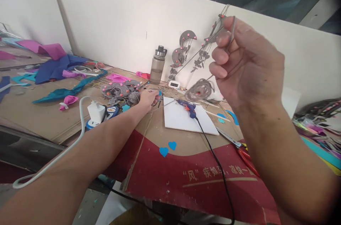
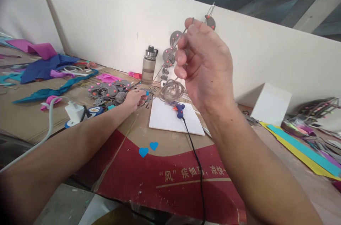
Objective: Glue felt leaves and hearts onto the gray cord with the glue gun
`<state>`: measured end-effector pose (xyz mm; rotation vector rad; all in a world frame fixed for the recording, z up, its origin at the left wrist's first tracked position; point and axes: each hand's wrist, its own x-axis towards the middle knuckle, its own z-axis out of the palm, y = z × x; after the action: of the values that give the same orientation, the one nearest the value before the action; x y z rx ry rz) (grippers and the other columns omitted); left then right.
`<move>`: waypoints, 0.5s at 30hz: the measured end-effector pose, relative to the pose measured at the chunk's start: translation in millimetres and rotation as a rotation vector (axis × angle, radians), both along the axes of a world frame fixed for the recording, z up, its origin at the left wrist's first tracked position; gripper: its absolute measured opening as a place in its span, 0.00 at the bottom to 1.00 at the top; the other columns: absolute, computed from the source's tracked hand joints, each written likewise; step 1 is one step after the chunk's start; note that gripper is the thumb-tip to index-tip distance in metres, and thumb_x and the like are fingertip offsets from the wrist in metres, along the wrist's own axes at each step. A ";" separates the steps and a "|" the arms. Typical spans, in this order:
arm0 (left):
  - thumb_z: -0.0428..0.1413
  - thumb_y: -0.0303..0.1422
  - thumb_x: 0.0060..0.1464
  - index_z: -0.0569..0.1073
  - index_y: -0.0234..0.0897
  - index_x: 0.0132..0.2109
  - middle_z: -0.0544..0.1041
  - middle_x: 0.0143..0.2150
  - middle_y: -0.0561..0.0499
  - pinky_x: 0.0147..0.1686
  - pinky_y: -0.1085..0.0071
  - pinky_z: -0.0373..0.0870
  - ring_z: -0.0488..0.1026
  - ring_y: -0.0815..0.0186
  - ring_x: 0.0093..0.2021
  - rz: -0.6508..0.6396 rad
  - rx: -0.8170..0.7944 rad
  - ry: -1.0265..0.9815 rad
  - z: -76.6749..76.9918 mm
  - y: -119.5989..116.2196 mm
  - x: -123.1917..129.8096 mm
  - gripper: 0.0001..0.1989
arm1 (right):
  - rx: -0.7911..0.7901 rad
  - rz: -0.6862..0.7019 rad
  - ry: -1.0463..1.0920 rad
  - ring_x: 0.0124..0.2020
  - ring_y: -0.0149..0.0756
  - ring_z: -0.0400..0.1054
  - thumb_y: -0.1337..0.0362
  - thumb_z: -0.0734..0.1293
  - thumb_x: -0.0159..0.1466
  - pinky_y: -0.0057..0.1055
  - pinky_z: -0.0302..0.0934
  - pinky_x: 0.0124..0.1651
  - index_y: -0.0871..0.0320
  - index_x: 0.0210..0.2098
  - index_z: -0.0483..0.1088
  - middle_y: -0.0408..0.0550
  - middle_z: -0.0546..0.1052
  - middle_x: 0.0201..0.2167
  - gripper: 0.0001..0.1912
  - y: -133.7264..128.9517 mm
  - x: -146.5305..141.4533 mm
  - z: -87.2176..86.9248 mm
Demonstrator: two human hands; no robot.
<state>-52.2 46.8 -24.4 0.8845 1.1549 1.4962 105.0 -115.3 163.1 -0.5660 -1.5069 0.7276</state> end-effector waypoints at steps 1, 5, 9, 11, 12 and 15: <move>0.59 0.26 0.42 0.69 0.33 0.26 0.72 0.22 0.51 0.19 0.78 0.60 0.69 0.72 0.22 -0.001 -0.003 0.004 -0.5 0.1 0.4 0.05 | 0.013 -0.023 -0.013 0.29 0.31 0.64 0.63 0.60 0.65 0.28 0.54 0.21 0.52 0.38 0.68 0.47 0.70 0.36 0.06 -1.9 0.4 2.1; 0.59 0.26 0.42 0.68 0.33 0.25 0.71 0.21 0.52 0.19 0.79 0.59 0.68 0.73 0.21 -0.014 -0.008 0.013 -0.8 0.5 0.5 0.06 | 0.063 -0.089 -0.070 0.38 0.34 0.68 0.60 0.57 0.67 0.28 0.63 0.28 0.49 0.39 0.69 0.45 0.72 0.42 0.09 -11.3 1.3 11.8; 0.59 0.25 0.42 0.67 0.33 0.25 0.71 0.21 0.52 0.19 0.78 0.58 0.67 0.73 0.21 -0.019 -0.008 0.010 0.9 1.1 -1.2 0.06 | 0.096 0.000 -0.018 0.31 0.28 0.66 0.63 0.57 0.67 0.26 0.63 0.29 0.52 0.39 0.69 0.43 0.71 0.38 0.10 -15.1 -2.8 11.2; 0.59 0.26 0.41 0.68 0.33 0.26 0.72 0.22 0.52 0.19 0.78 0.59 0.69 0.72 0.22 -0.013 0.004 -0.002 1.8 1.9 -2.5 0.06 | 0.068 0.081 0.029 0.24 0.26 0.61 0.65 0.58 0.67 0.25 0.58 0.25 0.55 0.40 0.67 0.41 0.69 0.31 0.07 -11.5 -6.0 -1.2; 0.60 0.27 0.40 0.68 0.33 0.26 0.72 0.23 0.52 0.20 0.78 0.59 0.69 0.72 0.23 -0.012 0.016 -0.014 2.3 2.3 -3.1 0.06 | 0.033 0.114 0.021 0.21 0.25 0.58 0.66 0.58 0.66 0.24 0.54 0.22 0.55 0.41 0.66 0.39 0.67 0.29 0.06 -8.5 -7.2 -11.1; 0.60 0.29 0.40 0.69 0.33 0.28 0.73 0.25 0.52 0.21 0.78 0.59 0.70 0.72 0.24 -0.037 0.044 -0.059 3.7 3.3 -4.8 0.07 | -0.140 0.179 -0.260 0.20 0.25 0.59 0.63 0.59 0.66 0.25 0.55 0.23 0.53 0.43 0.65 0.37 0.68 0.26 0.07 2.9 -7.1 -49.2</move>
<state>-56.9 50.1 -20.7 0.8813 1.0604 1.5128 97.9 -112.3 113.9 -0.6562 -1.7733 0.9314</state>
